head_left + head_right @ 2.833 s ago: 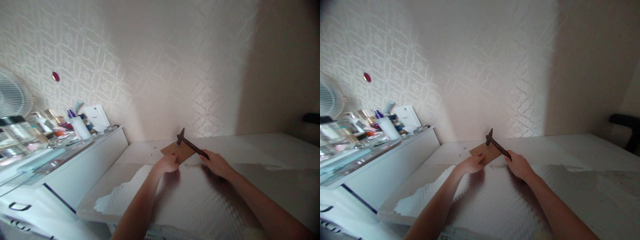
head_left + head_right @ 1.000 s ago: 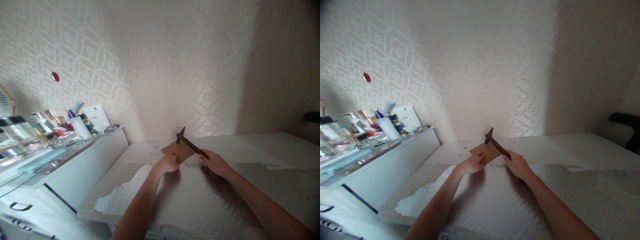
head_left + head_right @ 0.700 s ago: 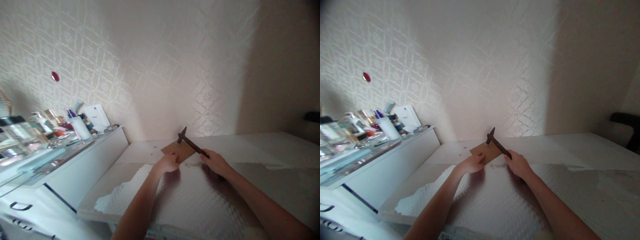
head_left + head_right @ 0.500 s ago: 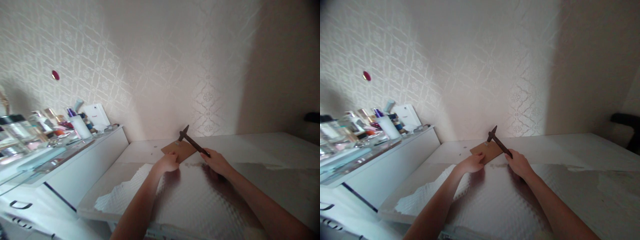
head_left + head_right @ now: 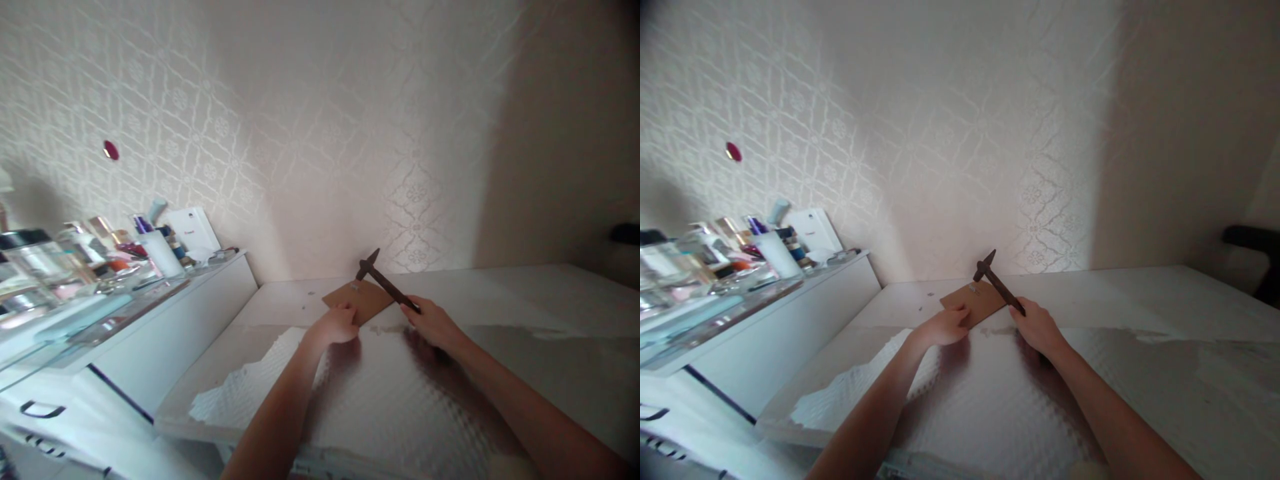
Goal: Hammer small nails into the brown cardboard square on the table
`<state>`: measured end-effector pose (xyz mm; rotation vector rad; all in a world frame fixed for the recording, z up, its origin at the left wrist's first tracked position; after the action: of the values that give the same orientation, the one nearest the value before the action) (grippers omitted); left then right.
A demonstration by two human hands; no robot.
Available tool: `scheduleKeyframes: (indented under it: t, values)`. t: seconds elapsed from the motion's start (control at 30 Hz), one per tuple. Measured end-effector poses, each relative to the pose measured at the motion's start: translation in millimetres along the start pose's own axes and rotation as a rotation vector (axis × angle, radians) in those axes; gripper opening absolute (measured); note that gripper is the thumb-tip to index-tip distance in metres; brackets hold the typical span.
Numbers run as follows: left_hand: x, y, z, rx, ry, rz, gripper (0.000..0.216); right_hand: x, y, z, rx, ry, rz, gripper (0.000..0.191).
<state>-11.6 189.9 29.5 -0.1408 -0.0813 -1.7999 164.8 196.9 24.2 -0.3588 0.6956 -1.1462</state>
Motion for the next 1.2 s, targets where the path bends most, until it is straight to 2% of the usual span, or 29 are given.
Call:
scheduleKeyframes:
  t: [0.2, 0.33, 0.47, 0.63, 0.7, 0.8, 0.93, 1.2]
  values:
    - [-0.2, 0.0, -0.4, -0.006, -0.001, -0.011, 0.047, 2.6, 1.2, -2.5, -0.026, -0.032, -0.032, 0.037]
    - [0.1, 0.0, -0.2, 0.001, -0.002, -0.007, 0.047, 2.7, 1.0, 1.3, 0.003, 0.014, -0.031, 0.037]
    - [0.1, -0.7, -0.2, 0.006, -0.009, 0.007, 0.047, 0.6, 3.0, -3.5, -0.014, -0.041, -0.017, 0.037]
    - [0.2, 0.4, -0.1, -0.003, -0.01, -0.001, 0.047, -2.0, 6.7, -2.6, 0.012, 0.01, -0.008, 0.039]
    - [0.0, 0.7, -0.1, -0.008, -0.006, 0.001, 0.047, -1.5, 6.6, -4.5, 0.011, -0.028, -0.011, 0.04]
    - [-0.4, 0.3, -0.1, -0.017, 0.003, 0.007, 0.046, -0.2, 3.0, -5.7, 0.004, -0.068, 0.011, 0.04]
    - [-0.5, 0.3, -0.5, -0.004, -0.006, 0.001, 0.047, 0.0, 0.8, -3.1, 0.019, -0.02, 0.026, 0.039]
    - [0.7, 0.1, 0.1, 0.013, -0.009, 0.004, 0.049, 1.1, -0.2, -7.2, 0.1, -0.032, 0.087, 0.038]
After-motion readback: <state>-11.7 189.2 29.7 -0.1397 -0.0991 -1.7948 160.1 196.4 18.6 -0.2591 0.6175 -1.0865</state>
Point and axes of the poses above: each hand's wrist, its own x-axis away from the middle knuckle, its own z-axis out of the back of the hand, y = z × x, the point moved 6 cm from there along -x, towards the middle knuckle, and after that the axes turned 11 degrees about z, right-handed, at the moved point
